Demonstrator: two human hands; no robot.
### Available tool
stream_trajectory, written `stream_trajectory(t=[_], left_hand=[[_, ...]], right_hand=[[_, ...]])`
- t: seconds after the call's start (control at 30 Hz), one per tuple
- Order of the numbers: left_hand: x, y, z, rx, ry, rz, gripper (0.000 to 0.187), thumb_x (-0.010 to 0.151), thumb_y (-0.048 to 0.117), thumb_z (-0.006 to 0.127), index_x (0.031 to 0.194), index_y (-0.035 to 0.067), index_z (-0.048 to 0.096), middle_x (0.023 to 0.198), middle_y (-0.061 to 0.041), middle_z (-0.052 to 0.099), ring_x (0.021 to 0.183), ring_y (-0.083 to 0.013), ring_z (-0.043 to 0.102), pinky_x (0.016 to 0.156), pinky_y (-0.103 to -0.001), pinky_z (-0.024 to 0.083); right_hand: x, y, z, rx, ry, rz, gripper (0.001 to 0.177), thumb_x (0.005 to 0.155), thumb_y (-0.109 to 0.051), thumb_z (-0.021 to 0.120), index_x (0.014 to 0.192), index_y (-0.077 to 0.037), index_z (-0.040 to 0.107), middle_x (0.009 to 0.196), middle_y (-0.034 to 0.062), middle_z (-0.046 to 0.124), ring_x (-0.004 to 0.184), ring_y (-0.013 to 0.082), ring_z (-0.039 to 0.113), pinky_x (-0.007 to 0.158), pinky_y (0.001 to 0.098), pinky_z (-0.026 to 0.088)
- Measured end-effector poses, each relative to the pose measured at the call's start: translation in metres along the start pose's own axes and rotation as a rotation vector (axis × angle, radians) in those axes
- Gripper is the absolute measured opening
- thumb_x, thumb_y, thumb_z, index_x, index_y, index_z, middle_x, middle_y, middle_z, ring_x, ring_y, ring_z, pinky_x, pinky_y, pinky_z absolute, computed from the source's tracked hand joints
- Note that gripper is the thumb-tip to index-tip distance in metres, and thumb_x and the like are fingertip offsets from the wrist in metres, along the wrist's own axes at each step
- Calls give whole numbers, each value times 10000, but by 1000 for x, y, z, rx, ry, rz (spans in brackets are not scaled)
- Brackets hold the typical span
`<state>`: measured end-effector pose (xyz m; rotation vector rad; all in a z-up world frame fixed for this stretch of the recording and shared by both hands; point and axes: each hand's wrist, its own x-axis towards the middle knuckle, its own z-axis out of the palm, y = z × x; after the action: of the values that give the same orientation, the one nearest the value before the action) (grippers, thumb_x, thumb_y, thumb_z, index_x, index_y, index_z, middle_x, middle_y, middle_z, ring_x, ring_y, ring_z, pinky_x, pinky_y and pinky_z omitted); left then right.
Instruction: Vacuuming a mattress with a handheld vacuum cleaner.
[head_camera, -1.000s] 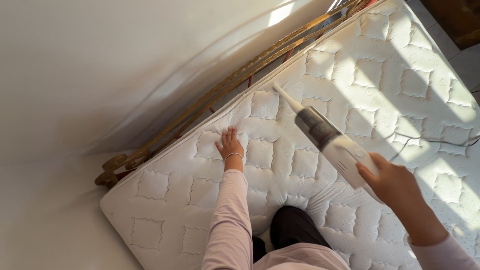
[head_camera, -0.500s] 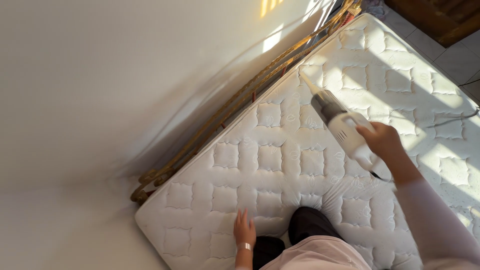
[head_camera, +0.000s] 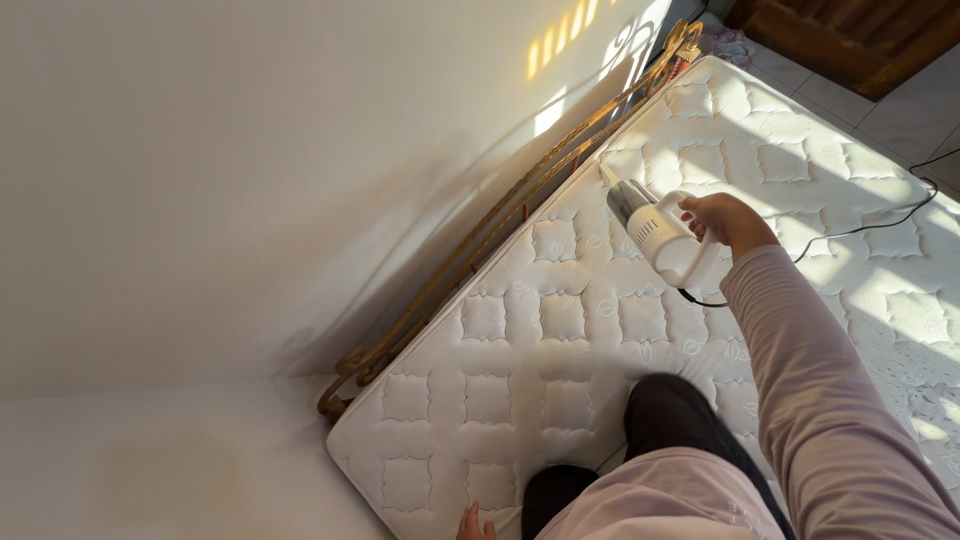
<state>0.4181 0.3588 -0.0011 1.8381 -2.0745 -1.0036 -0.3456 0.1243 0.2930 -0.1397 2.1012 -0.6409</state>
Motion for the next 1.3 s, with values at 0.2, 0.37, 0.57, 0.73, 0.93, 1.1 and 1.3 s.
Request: stream_trajectory(t=[0.2,0.37,0.57,0.73,0.93,1.1,1.3], left_hand=[[26,25,-5,80,106,-140,600,755,221,788,1332,163,636,1316,-155,666,1306,-323,592,1050,-437,518],[34,63,7,78,137,-233,597,767,217,786,1343,163,637,1320,-144,661,1329,-319,574,1050,-436,517],[71,134,48,122,149,-252,566,788,294,761,1332,208,633,1352,-106,660,1350,-278,568,1091,-420,497],[103,232,79,101,-22,-301,568,894,336,671,1430,203,538,1491,-119,521,1420,-294,459,1157,-422,395],[146,331,99,68,-114,-318,569,934,353,616,1473,218,491,1544,-106,464,1446,-294,404,1180,-407,352],[135,352,94,50,-100,-339,565,940,335,619,1473,195,496,1547,-119,458,1448,-303,402,1177,-411,349],[112,342,82,21,-35,-454,553,928,304,627,1457,180,520,1548,-118,471,1444,-299,428,1167,-396,380]], right_hand=[[63,15,15,309,-69,27,379,1059,-348,591,1080,30,610,755,22,508,529,85,375,544,272,427],[69,27,20,227,-67,-7,448,1045,-387,606,1097,58,620,793,84,539,509,144,414,537,332,429],[108,81,-22,13,-136,22,501,1003,-480,566,1153,-16,681,1013,235,655,523,219,481,545,372,460],[123,108,-41,372,-284,95,490,997,-487,616,1108,-9,640,878,110,527,512,103,381,472,262,394],[47,107,-88,36,-293,-60,456,930,-390,621,1130,17,677,645,114,544,444,181,470,422,341,430],[58,118,-139,-171,-272,-110,512,924,-443,636,1141,16,703,655,107,589,487,189,513,443,362,454],[38,37,-179,-625,-72,-428,511,907,-509,643,1125,-63,766,821,145,787,677,239,738,674,395,584]])
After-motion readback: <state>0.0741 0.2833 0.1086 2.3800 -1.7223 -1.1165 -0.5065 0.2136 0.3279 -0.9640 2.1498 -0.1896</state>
